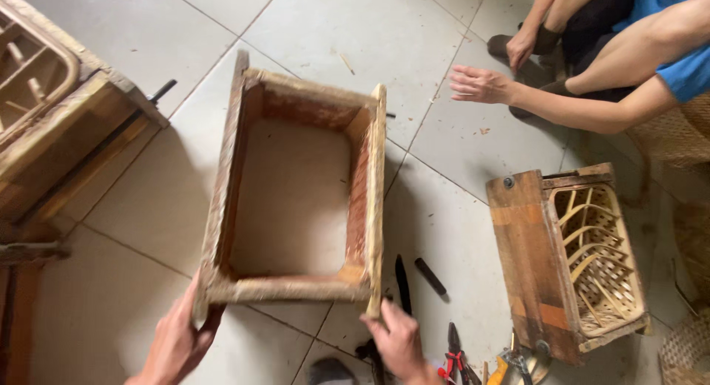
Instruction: The person kneels on the floor working a woven bamboo basket inside a wooden mold frame. They loosen and pull curved bamboo ribs from the basket rim, tap the mold pegs with a hammer, trim edges with a knife, and lift the finished woven basket out of the wooden form.
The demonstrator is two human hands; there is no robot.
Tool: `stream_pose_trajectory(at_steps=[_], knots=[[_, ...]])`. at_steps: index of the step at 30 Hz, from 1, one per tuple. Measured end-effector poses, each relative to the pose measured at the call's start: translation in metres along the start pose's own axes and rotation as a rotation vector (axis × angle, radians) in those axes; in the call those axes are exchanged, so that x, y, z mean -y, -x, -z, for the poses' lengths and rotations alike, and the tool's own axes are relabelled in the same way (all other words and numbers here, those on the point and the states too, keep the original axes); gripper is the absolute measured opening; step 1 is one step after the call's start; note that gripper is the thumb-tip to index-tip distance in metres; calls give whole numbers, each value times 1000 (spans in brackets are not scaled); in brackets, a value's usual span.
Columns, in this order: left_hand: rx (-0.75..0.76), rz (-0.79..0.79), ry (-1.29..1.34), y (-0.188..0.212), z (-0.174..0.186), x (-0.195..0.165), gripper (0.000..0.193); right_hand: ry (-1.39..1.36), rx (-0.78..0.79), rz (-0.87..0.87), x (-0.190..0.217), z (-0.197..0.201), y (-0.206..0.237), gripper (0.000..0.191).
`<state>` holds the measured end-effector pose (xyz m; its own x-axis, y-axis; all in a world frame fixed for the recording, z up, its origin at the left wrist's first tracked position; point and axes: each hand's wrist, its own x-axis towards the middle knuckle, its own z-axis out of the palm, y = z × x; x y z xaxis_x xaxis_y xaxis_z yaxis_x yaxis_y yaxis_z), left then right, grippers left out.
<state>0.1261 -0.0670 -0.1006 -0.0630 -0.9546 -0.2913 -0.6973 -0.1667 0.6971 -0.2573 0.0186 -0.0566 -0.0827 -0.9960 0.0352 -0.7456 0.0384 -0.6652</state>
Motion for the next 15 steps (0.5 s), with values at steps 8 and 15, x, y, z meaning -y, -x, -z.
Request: stream_pose_trajectory(at_steps=[8, 15], knots=[[10, -478, -330, -225, -12, -179, 83, 178, -326, -107, -36, 69, -200, 27], [72, -730, -155, -161, -5, -175, 68, 165, -278, -9, -28, 66, -113, 28]])
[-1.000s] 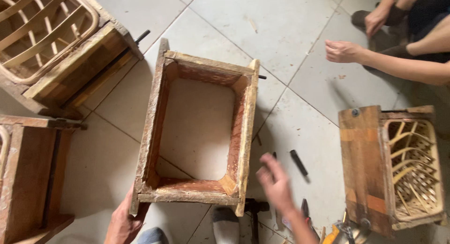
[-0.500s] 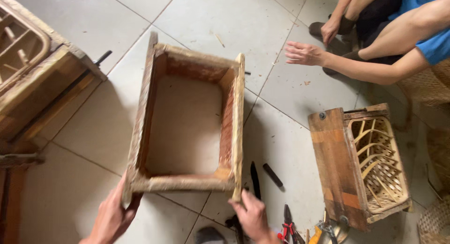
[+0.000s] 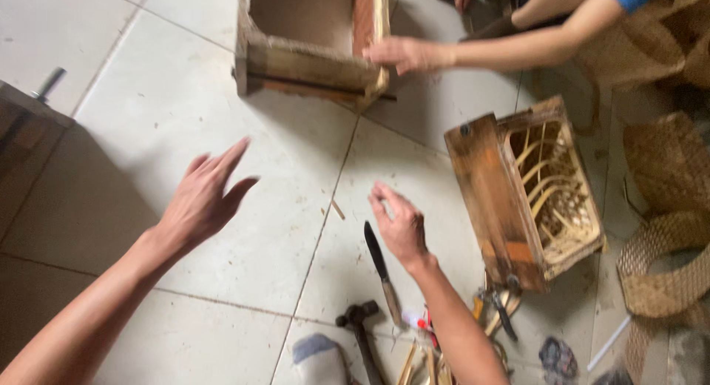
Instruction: The person kneels on the floor working a woven bamboo basket inside a wooden mold frame. They loosen and pull curved bamboo ribs from the basket rim, tap the mold pegs with a hammer, trim edges with a knife, and lift the finished woven basket out of the wooden form.
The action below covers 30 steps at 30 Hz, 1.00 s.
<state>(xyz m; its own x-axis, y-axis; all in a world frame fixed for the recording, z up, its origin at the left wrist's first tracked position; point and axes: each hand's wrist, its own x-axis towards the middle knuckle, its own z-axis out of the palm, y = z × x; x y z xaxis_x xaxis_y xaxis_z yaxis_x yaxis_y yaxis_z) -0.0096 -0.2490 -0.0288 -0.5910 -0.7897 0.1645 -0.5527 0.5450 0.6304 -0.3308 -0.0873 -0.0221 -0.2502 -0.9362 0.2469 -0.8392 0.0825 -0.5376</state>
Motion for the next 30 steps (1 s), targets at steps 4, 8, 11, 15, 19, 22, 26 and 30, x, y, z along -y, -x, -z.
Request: stream_pose_trajectory(at_steps=[4, 8, 11, 15, 19, 22, 26, 30], knots=[[271, 378, -76, 132, -15, 5, 72, -170, 166, -206, 17, 0, 111, 28], [177, 648, 186, 268, -60, -9, 66, -180, 207, -273, 3, 6, 179, 33], [46, 735, 257, 337, -100, -28, 63, 16, 177, -360, -46, 6, 164, 50], [13, 684, 192, 384, -129, -51, 64, 219, 298, -410, -99, -1, 119, 76], [-51, 409, 56, 391, -126, -51, 70, 306, 410, -447, -103, -12, 102, 77], [-185, 340, 86, 387, -125, -50, 70, 407, 398, -463, -93, -15, 103, 51], [-238, 331, -34, 378, -122, -55, 69, 359, 363, -511, -74, -10, 104, 38], [-246, 257, -34, 370, -113, -57, 69, 290, 441, -728, -35, -3, 116, 42]])
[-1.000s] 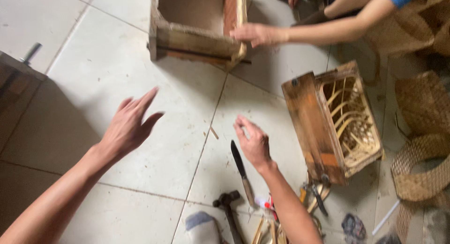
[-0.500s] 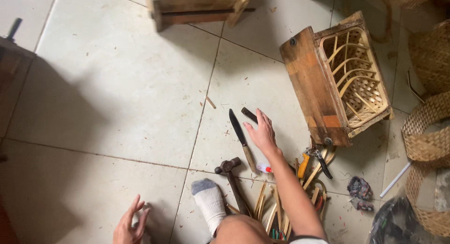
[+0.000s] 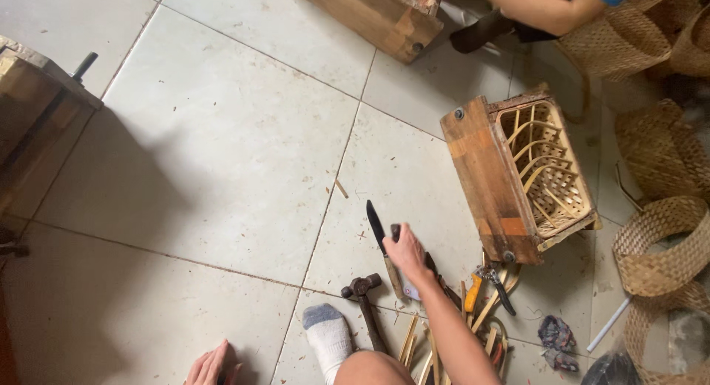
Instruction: The person kneels on the floor working a woven bamboo basket inside a wooden mold frame. They loosen and pull curved bamboo ribs from the basket rim, tap the mold pegs with a hammer, trim edges with a knife, and lift the finished woven basket out of the wooden form.
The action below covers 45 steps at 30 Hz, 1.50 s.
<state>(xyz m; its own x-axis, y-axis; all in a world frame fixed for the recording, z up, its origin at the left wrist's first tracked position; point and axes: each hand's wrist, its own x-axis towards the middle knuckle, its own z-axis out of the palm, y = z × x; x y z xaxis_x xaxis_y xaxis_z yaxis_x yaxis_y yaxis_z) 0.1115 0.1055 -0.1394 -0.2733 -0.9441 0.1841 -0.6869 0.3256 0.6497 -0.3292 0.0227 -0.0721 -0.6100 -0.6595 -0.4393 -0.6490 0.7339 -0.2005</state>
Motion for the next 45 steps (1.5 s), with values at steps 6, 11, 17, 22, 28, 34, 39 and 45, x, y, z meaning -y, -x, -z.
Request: stream_pose_trajectory(at_steps=[6, 11, 17, 22, 28, 34, 39, 45], knots=[[-10, -46, -3, -4, 12, 0, 67, 112, 0, 38, 15, -16, 51, 40], [-52, -77, 46, 4, 15, 0, 67, 143, -49, 78, 13, -27, 52, 36], [-53, -147, 93, 3, 21, 4, 69, 54, -105, 57, 38, -20, 70, 35], [83, -88, 133, 6, 22, 4, 66, 58, -132, 53, 19, 4, 112, 34], [191, -152, 166, -26, 20, -15, 72, 69, -130, -321, -92, 24, 180, 33], [179, -215, 98, -85, 18, -24, 70, 105, -196, -497, -185, -5, 248, 39], [201, -182, 59, -82, 8, -24, 70, 191, -105, -518, -216, -16, 260, 48], [143, -149, 8, -83, -11, -16, 68, 133, -366, -295, -217, 25, 199, 75]])
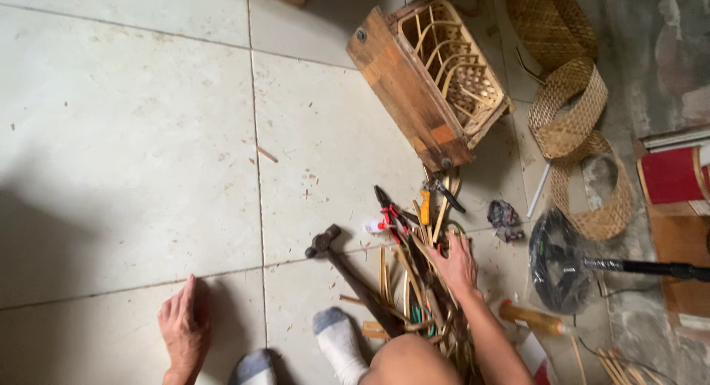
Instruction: The person kneels on the floor working a woven bamboo basket inside a wooden mold frame. They loosen and pull curved bamboo ribs from the basket rim, tap the mold pegs with a hammer, trim edges with a knife, and lift the finished woven basket out of the wooden form.
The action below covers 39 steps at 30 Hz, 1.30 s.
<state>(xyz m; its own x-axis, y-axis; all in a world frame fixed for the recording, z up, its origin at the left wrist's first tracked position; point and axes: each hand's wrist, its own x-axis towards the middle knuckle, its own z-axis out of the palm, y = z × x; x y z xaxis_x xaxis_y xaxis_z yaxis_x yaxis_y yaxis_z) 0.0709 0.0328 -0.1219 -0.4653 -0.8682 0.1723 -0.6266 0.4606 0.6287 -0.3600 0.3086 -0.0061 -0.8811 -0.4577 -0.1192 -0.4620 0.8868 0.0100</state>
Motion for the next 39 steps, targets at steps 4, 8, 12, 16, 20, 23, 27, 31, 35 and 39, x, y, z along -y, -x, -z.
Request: stream_pose_trajectory(at_steps=[4, 8, 12, 16, 20, 23, 27, 31, 35, 39], knots=[[-9, 297, 13, -22, -14, 0, 48, -200, -191, 292, 49, 16, -111, 73], [62, 292, -274, -48, -31, -3, 45, -281, -400, 561, 114, 20, -251, 64], [-141, 99, -369, -59, -50, -5, 45, -307, -350, 547, 161, 19, -361, 75], [-75, 154, -408, -60, -62, 3, 51, -298, -102, 322, 193, 7, -406, 94], [-101, 124, -333, -58, -67, 11, 60, -195, 77, 26, 210, 15, -402, 102], [-98, 130, -263, -56, -64, 9, 66, -152, 92, 60, 212, 25, -387, 88], [-96, 143, -225, -56, -54, -1, 67, -190, 87, 29, 200, 15, -358, 65], [-150, 84, -186, -58, -43, -9, 64, -146, -23, 182, 181, -7, -323, 66], [-160, 89, -159, -55, -32, -18, 61, -186, -87, 237, 177, -7, -278, 69], [-170, 120, -181, -58, -23, -29, 55, -221, -30, 268, 182, -5, -218, 68]])
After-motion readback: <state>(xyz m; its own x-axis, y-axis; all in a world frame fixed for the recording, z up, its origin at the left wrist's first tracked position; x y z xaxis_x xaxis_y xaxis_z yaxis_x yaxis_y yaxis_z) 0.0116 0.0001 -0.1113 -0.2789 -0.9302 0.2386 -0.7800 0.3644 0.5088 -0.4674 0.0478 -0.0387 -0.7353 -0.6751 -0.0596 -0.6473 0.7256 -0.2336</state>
